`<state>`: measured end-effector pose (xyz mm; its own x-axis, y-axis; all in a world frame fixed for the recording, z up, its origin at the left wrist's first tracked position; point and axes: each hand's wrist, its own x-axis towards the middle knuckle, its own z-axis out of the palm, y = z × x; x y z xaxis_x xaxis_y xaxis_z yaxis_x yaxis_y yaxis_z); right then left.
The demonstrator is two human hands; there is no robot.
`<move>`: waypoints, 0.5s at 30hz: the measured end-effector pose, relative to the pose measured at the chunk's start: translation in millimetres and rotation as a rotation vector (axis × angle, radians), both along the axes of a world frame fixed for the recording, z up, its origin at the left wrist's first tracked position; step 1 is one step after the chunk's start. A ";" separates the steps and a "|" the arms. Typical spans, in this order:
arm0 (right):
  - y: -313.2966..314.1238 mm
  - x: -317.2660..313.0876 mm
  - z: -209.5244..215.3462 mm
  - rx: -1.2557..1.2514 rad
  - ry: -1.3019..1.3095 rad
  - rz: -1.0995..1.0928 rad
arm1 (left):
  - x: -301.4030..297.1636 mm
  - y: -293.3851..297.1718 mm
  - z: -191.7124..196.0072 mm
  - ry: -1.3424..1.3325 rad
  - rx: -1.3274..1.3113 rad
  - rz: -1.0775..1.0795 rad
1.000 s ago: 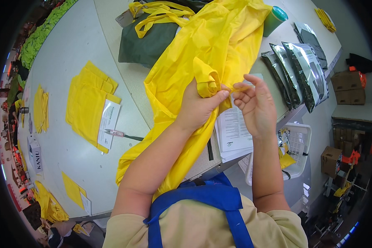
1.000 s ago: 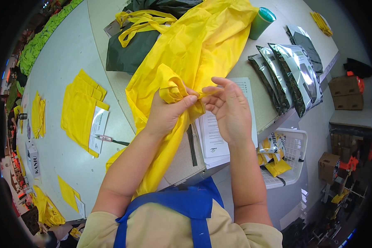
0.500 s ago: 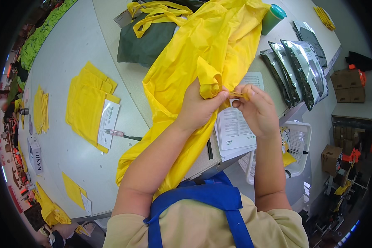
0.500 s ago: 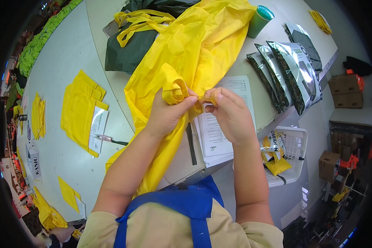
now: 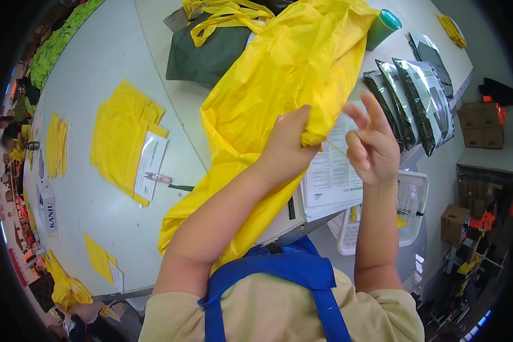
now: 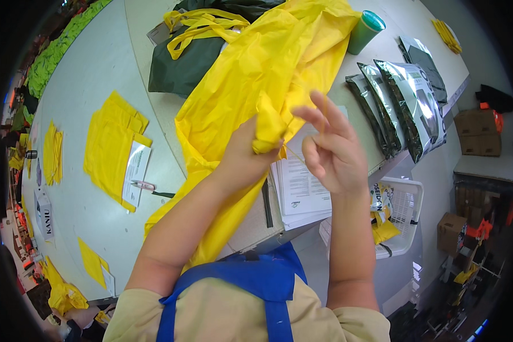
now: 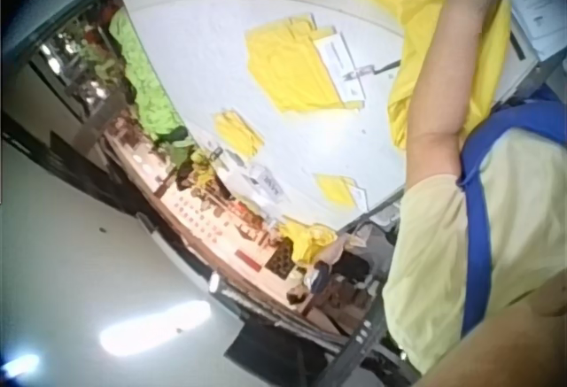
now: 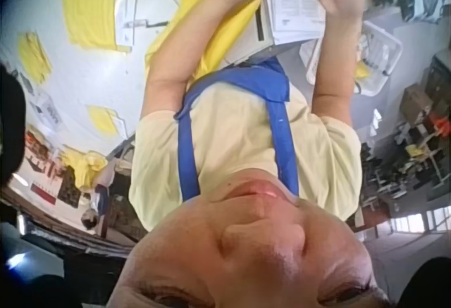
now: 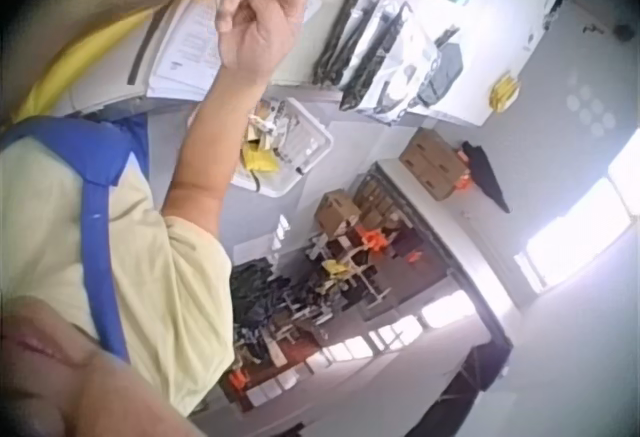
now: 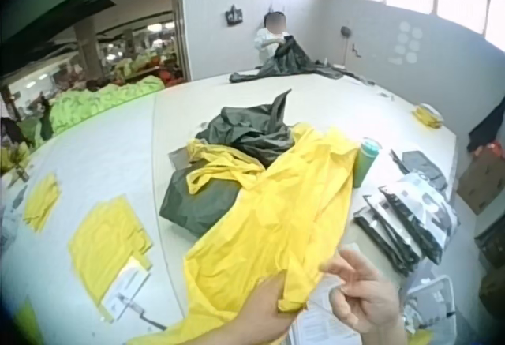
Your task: The person uses small scissors to trim loose threads and edges from a large yellow fabric garment laid on a white table. They repeatedly lift, unfold, and refold the fabric to access different areas, then place the trimmed pieces aside.
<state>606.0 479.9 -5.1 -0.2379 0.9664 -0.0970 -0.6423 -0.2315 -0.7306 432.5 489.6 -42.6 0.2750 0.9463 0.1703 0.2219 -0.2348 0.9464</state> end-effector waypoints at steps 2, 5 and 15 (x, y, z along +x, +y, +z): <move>6.9 -7.3 15.5 0.048 -0.322 0.102 | 4.3 1.2 -3.9 0.193 0.186 -0.055; 12.5 -15.8 28.1 0.297 -0.936 0.232 | 7.2 0.7 -14.0 0.271 0.274 0.047; 1.3 -12.4 -7.3 0.157 -1.050 0.166 | -4.5 -0.7 -9.7 0.041 0.094 -0.057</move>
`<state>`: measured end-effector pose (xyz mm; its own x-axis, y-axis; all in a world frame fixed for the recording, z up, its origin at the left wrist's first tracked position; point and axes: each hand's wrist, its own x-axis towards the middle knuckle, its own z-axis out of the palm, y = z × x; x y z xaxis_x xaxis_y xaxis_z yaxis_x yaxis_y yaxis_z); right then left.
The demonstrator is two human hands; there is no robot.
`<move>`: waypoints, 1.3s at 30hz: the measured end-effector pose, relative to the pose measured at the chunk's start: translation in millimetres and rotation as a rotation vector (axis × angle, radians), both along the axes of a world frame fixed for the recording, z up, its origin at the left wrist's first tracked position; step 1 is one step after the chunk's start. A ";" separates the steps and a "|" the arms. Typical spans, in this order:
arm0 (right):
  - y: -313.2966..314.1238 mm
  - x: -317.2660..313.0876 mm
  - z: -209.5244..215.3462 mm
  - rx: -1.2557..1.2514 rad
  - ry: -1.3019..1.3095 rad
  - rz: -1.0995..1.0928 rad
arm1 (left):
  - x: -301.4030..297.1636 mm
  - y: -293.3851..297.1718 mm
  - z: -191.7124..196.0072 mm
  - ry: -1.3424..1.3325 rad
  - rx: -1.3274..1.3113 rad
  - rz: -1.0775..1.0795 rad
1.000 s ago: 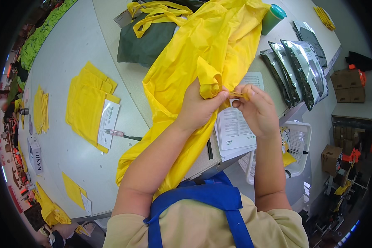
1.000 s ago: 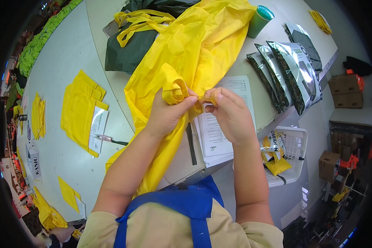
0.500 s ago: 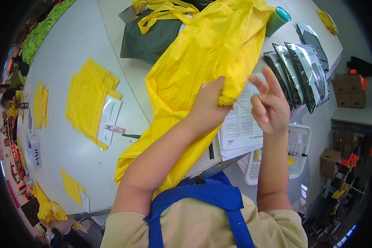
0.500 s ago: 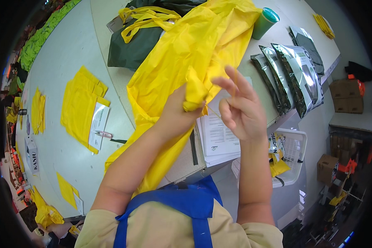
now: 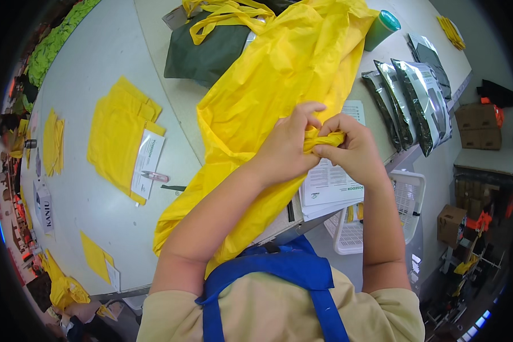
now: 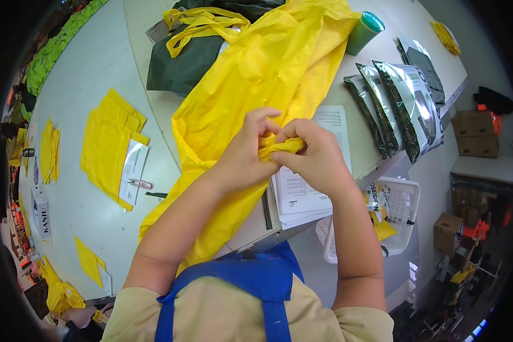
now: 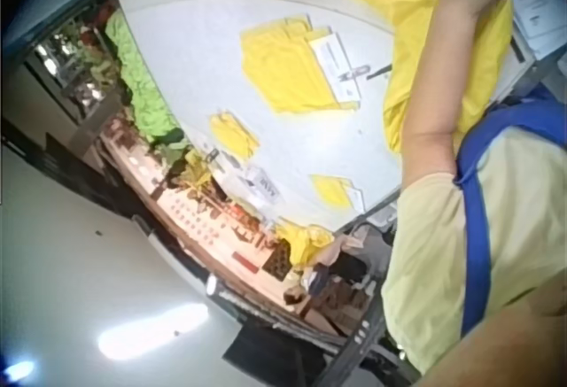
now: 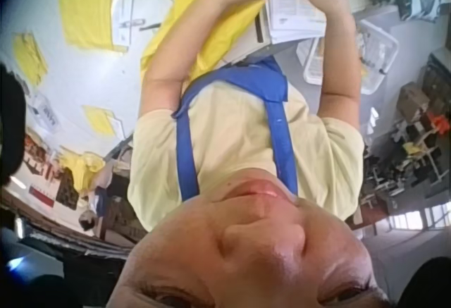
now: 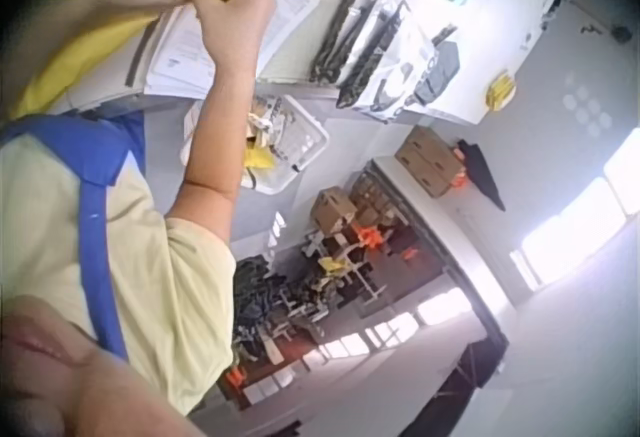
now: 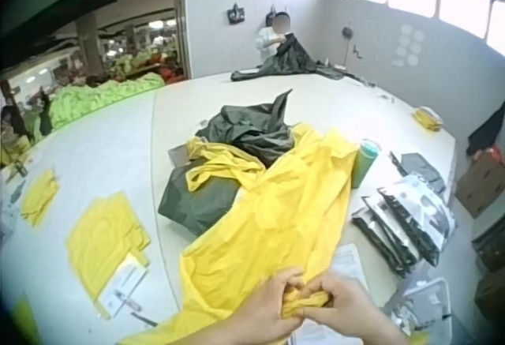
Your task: The person uses small scissors to trim loose threads and edges from a large yellow fabric garment laid on a white table. They repeatedly lift, unfold, and refold the fabric to access different areas, then place the trimmed pieces aside.
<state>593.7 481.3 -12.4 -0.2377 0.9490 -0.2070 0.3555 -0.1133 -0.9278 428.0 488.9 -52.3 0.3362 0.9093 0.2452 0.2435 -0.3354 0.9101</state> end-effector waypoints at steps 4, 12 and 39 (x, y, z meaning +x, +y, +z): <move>-0.8 -0.5 -0.1 -0.075 0.119 -0.053 | -10.5 1.1 8.4 0.035 0.479 -0.091; -7.7 1.0 -17.2 -0.069 0.382 -0.169 | -37.8 5.6 40.1 0.083 0.431 -0.372; -14.5 -20.1 15.6 0.664 -0.401 0.310 | -5.0 8.4 0.3 0.007 -0.107 -0.400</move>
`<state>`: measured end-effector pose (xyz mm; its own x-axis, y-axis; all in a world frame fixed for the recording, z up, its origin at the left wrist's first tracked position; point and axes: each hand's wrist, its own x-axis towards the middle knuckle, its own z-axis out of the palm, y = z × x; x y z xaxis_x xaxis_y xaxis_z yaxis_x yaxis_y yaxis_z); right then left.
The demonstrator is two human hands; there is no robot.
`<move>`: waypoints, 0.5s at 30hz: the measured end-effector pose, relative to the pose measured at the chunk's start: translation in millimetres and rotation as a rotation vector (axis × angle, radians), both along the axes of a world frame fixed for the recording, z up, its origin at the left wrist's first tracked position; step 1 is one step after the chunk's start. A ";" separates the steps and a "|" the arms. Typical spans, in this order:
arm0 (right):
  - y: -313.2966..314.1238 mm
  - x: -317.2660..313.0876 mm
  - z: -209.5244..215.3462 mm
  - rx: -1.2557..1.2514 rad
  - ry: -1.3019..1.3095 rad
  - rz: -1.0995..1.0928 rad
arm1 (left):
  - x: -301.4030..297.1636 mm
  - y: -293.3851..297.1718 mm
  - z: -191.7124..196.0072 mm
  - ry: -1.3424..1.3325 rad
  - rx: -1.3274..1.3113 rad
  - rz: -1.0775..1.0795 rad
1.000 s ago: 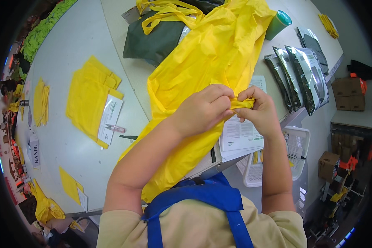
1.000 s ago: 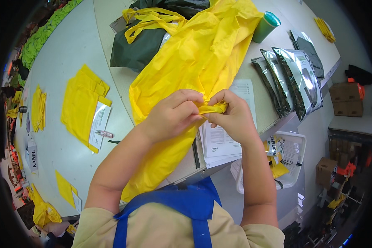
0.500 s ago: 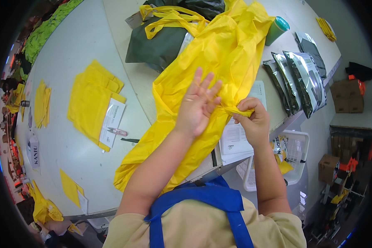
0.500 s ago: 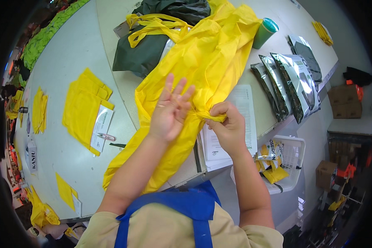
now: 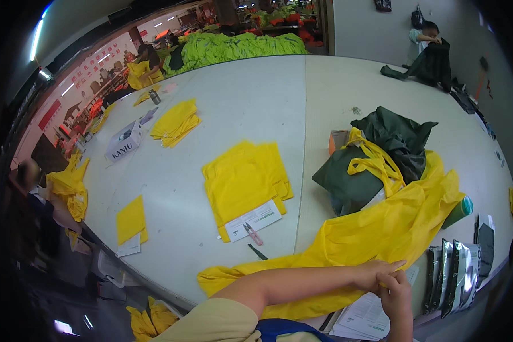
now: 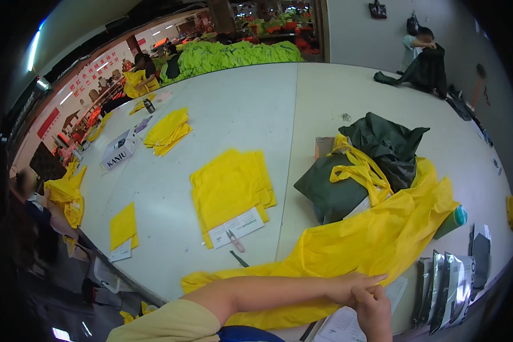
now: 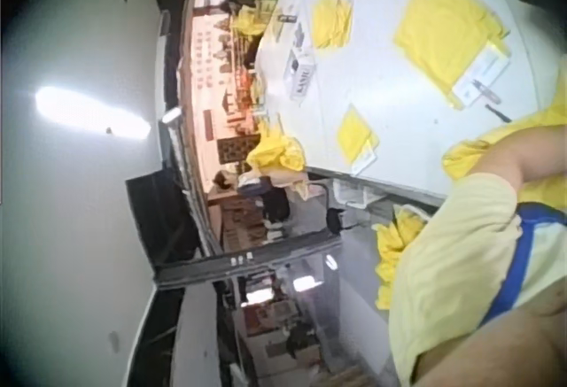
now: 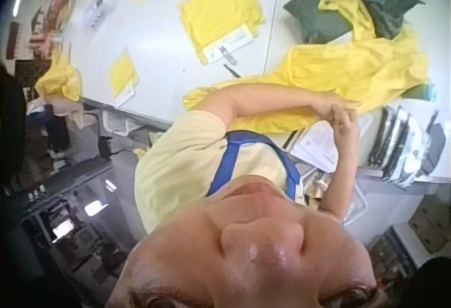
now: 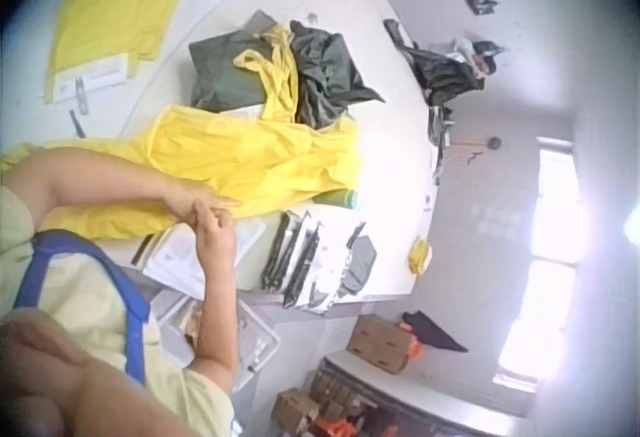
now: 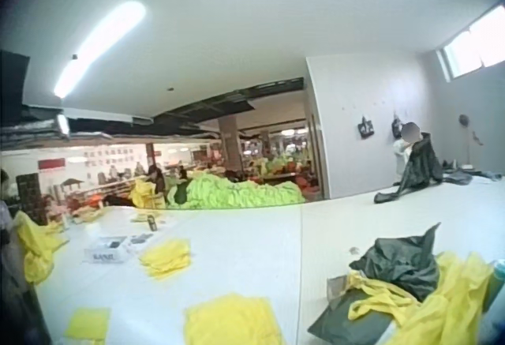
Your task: The person uses small scissors to trim loose threads and edges from a large yellow fabric garment laid on a white table. They repeatedly lift, unfold, and refold the fabric to access different areas, then place the trimmed pieces aside.
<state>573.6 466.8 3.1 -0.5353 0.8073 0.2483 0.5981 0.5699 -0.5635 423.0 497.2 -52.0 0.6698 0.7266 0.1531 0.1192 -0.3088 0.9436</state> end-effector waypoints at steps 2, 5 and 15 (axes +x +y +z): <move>4.8 -0.8 1.3 0.140 -0.080 0.013 | -0.5 5.5 -3.7 -0.040 -0.041 -0.010; 11.7 -0.8 1.7 0.280 -0.122 0.055 | 1.1 8.9 -7.2 -0.155 -0.248 -0.051; 8.5 -3.9 35.5 0.196 -0.265 0.082 | -5.1 11.4 -12.8 0.044 -0.052 -0.025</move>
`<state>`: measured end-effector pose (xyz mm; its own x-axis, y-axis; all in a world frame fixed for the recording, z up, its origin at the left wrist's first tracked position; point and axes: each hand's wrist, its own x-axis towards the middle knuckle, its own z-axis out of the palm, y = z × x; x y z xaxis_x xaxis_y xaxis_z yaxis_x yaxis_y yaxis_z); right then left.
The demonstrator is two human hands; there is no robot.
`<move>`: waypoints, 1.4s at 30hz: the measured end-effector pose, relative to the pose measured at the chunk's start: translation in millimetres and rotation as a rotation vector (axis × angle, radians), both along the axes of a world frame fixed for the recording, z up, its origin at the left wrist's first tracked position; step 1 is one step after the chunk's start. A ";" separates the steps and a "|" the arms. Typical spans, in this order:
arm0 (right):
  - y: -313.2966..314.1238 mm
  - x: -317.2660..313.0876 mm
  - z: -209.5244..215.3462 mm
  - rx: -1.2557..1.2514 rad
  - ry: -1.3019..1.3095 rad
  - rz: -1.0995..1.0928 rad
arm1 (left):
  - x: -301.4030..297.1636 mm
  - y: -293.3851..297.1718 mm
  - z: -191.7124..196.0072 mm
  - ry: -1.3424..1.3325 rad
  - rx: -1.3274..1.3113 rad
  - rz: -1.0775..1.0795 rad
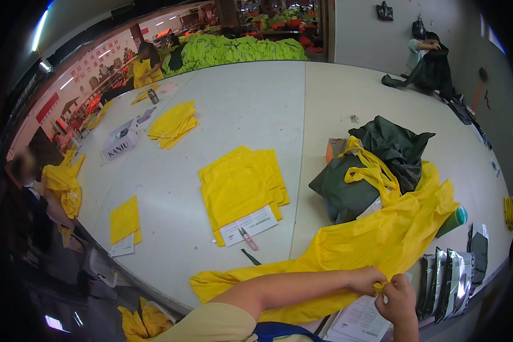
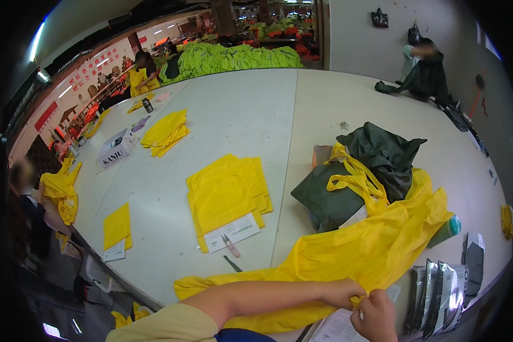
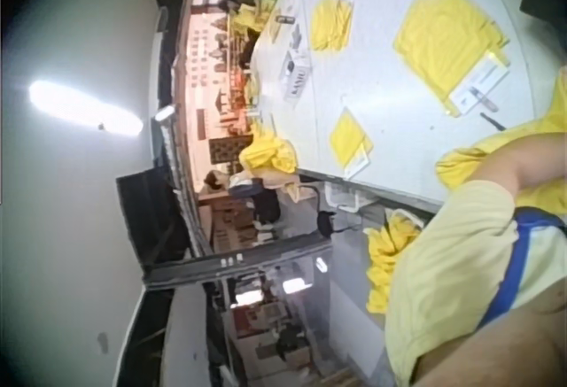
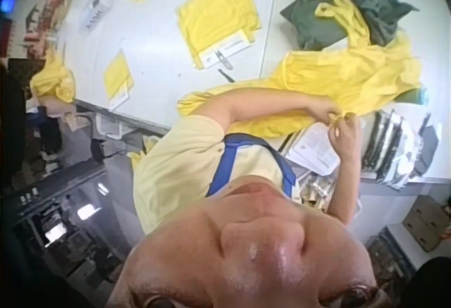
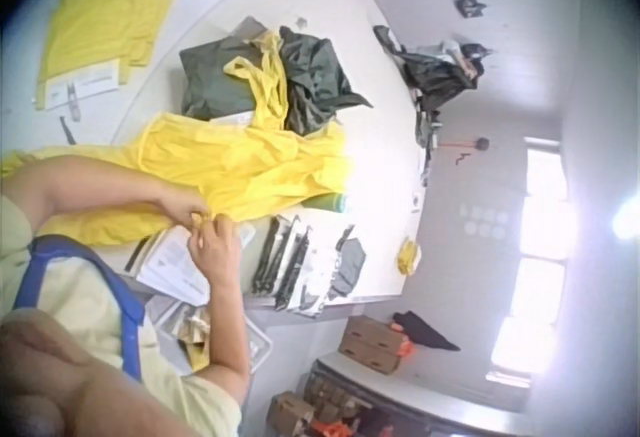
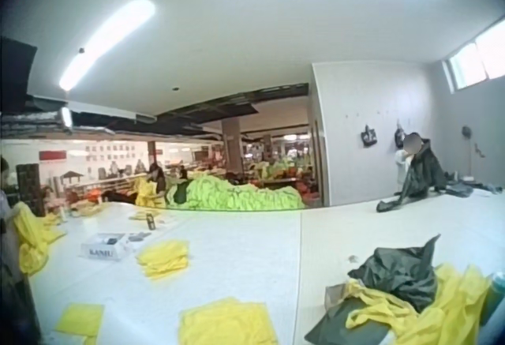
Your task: The person uses small scissors to trim loose threads and edges from a large yellow fabric garment laid on a white table. They repeatedly lift, unfold, and refold the fabric to access different areas, then place the trimmed pieces aside.
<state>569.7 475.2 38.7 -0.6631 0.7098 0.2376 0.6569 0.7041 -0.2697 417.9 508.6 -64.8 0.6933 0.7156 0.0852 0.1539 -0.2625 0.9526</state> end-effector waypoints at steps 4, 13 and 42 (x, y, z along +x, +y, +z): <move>3.1 12.4 -2.9 -0.029 0.229 0.241 | -9.6 -2.1 -1.9 -0.204 -0.122 -0.005; 6.9 19.9 -83.7 -1.203 1.987 0.082 | -13.4 -13.1 -39.9 -0.637 -0.521 0.244; -7.4 5.0 -49.5 -0.391 0.488 -0.463 | -35.4 -18.4 6.9 0.226 0.625 0.181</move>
